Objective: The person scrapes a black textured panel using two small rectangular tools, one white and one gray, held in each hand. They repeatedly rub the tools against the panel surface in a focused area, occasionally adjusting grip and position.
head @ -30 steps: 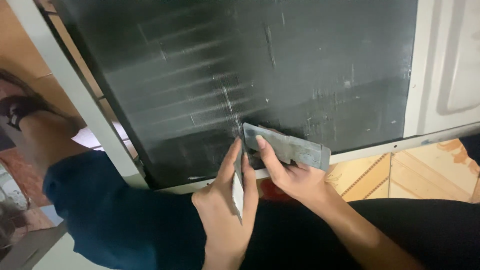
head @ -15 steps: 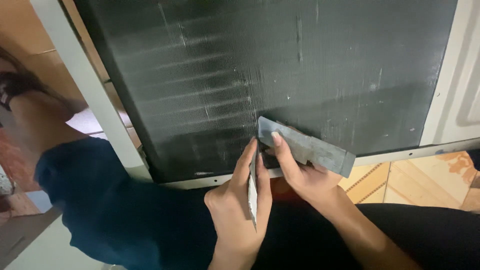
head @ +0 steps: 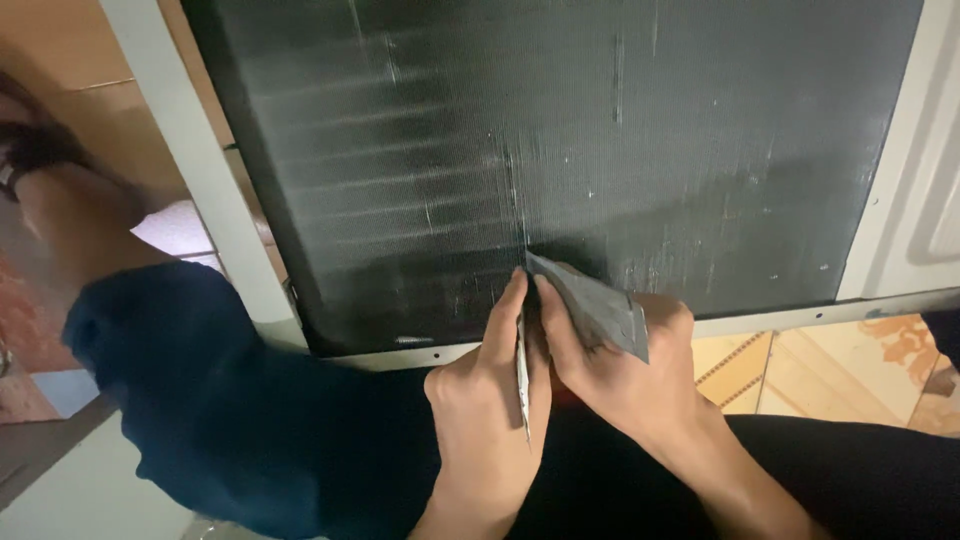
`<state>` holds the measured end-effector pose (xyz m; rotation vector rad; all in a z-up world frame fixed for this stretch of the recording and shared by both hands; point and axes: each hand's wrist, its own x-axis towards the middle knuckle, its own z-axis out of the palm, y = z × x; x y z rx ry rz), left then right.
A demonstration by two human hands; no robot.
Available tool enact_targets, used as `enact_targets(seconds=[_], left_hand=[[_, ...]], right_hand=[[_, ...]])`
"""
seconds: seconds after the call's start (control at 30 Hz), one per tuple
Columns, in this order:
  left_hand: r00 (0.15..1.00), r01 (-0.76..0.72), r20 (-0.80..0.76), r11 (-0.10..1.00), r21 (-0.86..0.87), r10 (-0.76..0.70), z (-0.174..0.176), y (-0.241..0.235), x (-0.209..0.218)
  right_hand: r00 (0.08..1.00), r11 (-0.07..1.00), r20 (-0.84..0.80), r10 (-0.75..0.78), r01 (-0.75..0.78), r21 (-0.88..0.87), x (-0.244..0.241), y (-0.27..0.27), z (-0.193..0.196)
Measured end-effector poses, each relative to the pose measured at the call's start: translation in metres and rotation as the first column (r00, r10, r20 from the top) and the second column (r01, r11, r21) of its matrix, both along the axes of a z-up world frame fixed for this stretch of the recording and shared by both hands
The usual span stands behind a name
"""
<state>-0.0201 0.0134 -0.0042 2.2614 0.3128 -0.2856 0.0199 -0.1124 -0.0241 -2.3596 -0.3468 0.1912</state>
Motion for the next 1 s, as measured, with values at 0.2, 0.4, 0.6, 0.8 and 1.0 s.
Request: enact_targets(seconds=[0.2, 0.4, 0.6, 0.8, 1.0], left_hand=[[0.999, 0.009, -0.05, 1.0, -0.006, -0.01, 0.004, 0.002, 0.007], [0.999, -0.017, -0.039, 1.0, 0.018, 0.017, 0.003, -0.001, 0.006], [0.998, -0.018, -0.06, 0.999, -0.04, 0.016, 0.007, -0.002, 0.012], [0.996, -0.007, -0.084, 0.999, 0.044, 0.011, 0.007, -0.007, 0.013], [0.994, -0.003, -0.112, 1.0, -0.018, 0.001, 0.009, -0.004, 0.012]], right_hand=[[0.992, 0.991, -0.109, -0.057, 0.069, 0.114, 0.005, -0.003, -0.001], [0.949, 0.928, -0.299, -0.101, 0.199, 0.316, 0.006, -0.007, -0.004], [0.928, 0.901, -0.358, -0.102, 0.239, 0.363, 0.007, -0.009, -0.005], [0.948, 0.912, -0.302, -0.102, 0.21, 0.351, 0.007, -0.011, -0.007], [0.912, 0.877, -0.385, -0.145, 0.298, 0.377, -0.006, -0.027, -0.01]])
